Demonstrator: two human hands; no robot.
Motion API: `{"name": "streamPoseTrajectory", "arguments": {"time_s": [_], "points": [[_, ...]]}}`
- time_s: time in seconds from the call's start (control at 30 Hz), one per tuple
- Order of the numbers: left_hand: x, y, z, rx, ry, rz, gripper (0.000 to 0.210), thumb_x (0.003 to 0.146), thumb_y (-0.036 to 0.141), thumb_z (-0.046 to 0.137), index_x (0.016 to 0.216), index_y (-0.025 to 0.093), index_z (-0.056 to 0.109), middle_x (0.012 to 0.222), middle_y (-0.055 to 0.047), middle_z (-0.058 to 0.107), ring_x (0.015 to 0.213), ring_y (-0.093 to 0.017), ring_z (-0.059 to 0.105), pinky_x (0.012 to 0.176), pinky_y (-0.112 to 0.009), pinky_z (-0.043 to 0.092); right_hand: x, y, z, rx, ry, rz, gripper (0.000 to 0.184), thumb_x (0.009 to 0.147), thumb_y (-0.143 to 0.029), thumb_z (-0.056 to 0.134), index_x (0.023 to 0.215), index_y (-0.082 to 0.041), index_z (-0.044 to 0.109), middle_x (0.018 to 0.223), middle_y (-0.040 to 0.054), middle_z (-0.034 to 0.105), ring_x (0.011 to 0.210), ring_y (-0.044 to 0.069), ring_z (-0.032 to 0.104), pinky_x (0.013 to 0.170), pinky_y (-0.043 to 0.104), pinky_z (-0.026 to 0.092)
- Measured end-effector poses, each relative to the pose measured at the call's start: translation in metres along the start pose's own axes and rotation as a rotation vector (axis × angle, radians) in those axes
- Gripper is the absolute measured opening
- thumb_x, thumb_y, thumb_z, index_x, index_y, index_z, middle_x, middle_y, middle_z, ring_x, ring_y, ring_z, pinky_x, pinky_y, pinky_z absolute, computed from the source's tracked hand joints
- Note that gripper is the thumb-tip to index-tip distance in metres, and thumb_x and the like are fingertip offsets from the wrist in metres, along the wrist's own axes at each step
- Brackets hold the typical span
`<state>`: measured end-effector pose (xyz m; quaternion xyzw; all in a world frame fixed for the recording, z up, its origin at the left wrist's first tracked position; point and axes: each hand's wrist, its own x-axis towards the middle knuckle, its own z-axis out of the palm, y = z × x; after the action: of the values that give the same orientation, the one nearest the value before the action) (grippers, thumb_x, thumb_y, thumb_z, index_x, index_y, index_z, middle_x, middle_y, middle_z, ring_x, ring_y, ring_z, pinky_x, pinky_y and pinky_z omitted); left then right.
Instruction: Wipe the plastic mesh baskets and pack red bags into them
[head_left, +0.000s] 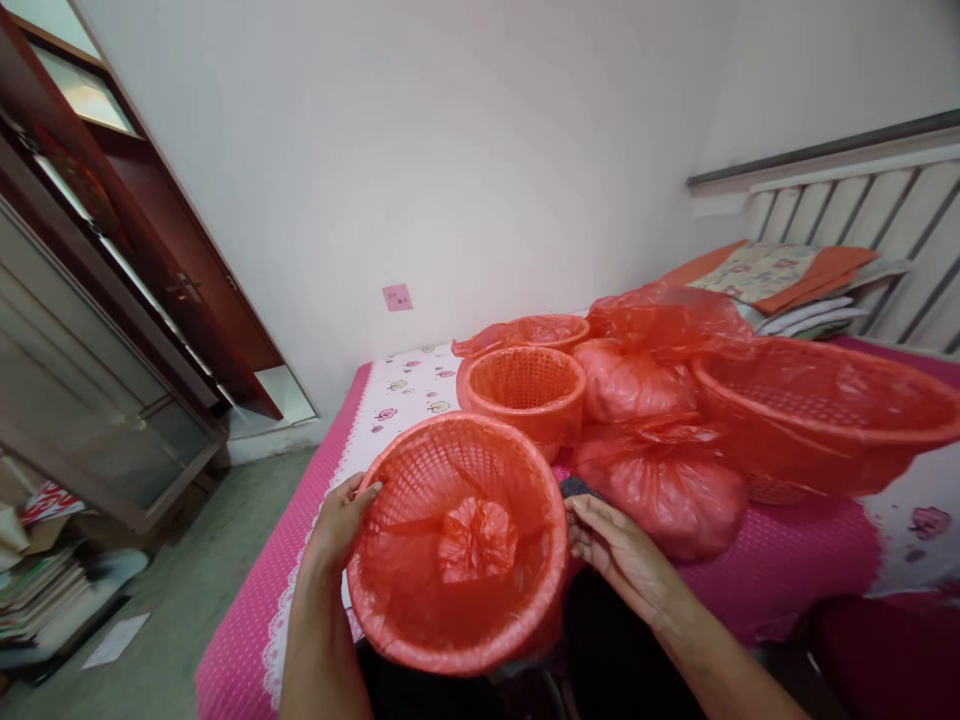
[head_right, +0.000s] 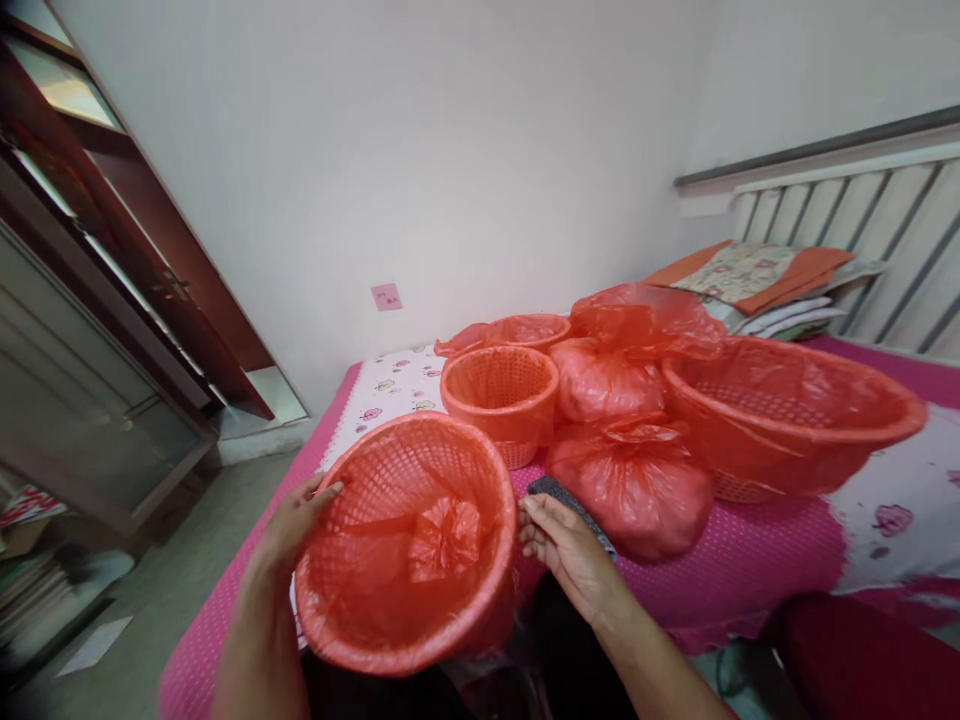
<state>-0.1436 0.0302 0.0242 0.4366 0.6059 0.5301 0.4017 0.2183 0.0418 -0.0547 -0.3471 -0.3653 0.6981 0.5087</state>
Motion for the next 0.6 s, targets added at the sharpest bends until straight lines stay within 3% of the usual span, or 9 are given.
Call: {"name": "streamPoseTrajectory", "arguments": {"time_s": [0.1, 0.23, 0.33, 0.43, 0.5, 0.6], "points": [[0.003, -0.006, -0.011, -0.050, 0.131, -0.045, 0.041, 0.065, 0.041, 0.080, 0.096, 0.018, 0.067, 0.075, -0.003, 0.075, 0.062, -0.023, 0.070, 0.061, -0.035, 0.056, 0.001, 0.013, -0.014, -0.202, 0.049, -0.064, 0.048, 0.071, -0.064, 0.084, 0.083, -0.020, 0.068, 0.078, 0.0017, 0.068, 0.066, 0.015, 0.061, 0.060, 0.026, 0.048], [0.008, -0.014, -0.031, -0.099, 0.338, -0.084, 0.025, 0.070, 0.030, 0.073, 0.092, 0.020, 0.068, 0.068, -0.003, 0.073, 0.058, -0.023, 0.069, 0.057, -0.035, 0.056, -0.008, 0.048, -0.055, -0.720, 0.076, -0.273, 0.034, 0.083, -0.056, 0.071, 0.082, -0.022, 0.068, 0.072, 0.0022, 0.067, 0.067, 0.021, 0.064, 0.064, 0.034, 0.051], [0.012, -0.021, -0.048, -0.132, 0.489, -0.085, 0.014, 0.075, 0.026, 0.067, 0.088, 0.022, 0.064, 0.063, -0.001, 0.069, 0.063, -0.024, 0.071, 0.062, -0.038, 0.059, -0.023, 0.090, -0.101, -1.075, 0.109, -0.394, 0.023, 0.086, -0.042, 0.062, 0.092, -0.022, 0.071, 0.092, 0.0100, 0.076, 0.088, 0.030, 0.073, 0.082, 0.047, 0.057], [0.016, -0.028, -0.063, -0.178, 0.705, -0.065, 0.010, 0.076, 0.023, 0.064, 0.081, 0.023, 0.056, 0.059, 0.002, 0.064, 0.064, -0.023, 0.071, 0.065, -0.038, 0.062, -0.039, 0.135, -0.143, -1.331, 0.177, -0.451, 0.034, 0.084, -0.039, 0.060, 0.108, -0.020, 0.075, 0.119, 0.0181, 0.076, 0.113, 0.040, 0.071, 0.095, 0.058, 0.057], [0.020, -0.032, -0.069, -0.205, 0.839, -0.048, 0.013, 0.075, 0.022, 0.063, 0.079, 0.023, 0.050, 0.059, 0.003, 0.060, 0.061, -0.021, 0.069, 0.064, -0.037, 0.062, -0.045, 0.158, -0.161, -1.433, 0.180, -0.493, 0.042, 0.089, -0.041, 0.057, 0.122, -0.021, 0.073, 0.134, 0.0172, 0.071, 0.125, 0.038, 0.067, 0.104, 0.057, 0.055], [0.027, -0.038, -0.073, -0.212, 0.981, -0.030, 0.018, 0.072, 0.020, 0.062, 0.077, 0.023, 0.046, 0.060, 0.006, 0.054, 0.052, -0.016, 0.061, 0.056, -0.034, 0.060, -0.045, 0.177, -0.171, -1.540, 0.167, -0.520, 0.046, 0.095, -0.042, 0.052, 0.130, -0.021, 0.071, 0.141, 0.0142, 0.068, 0.130, 0.033, 0.064, 0.108, 0.052, 0.054]]}}
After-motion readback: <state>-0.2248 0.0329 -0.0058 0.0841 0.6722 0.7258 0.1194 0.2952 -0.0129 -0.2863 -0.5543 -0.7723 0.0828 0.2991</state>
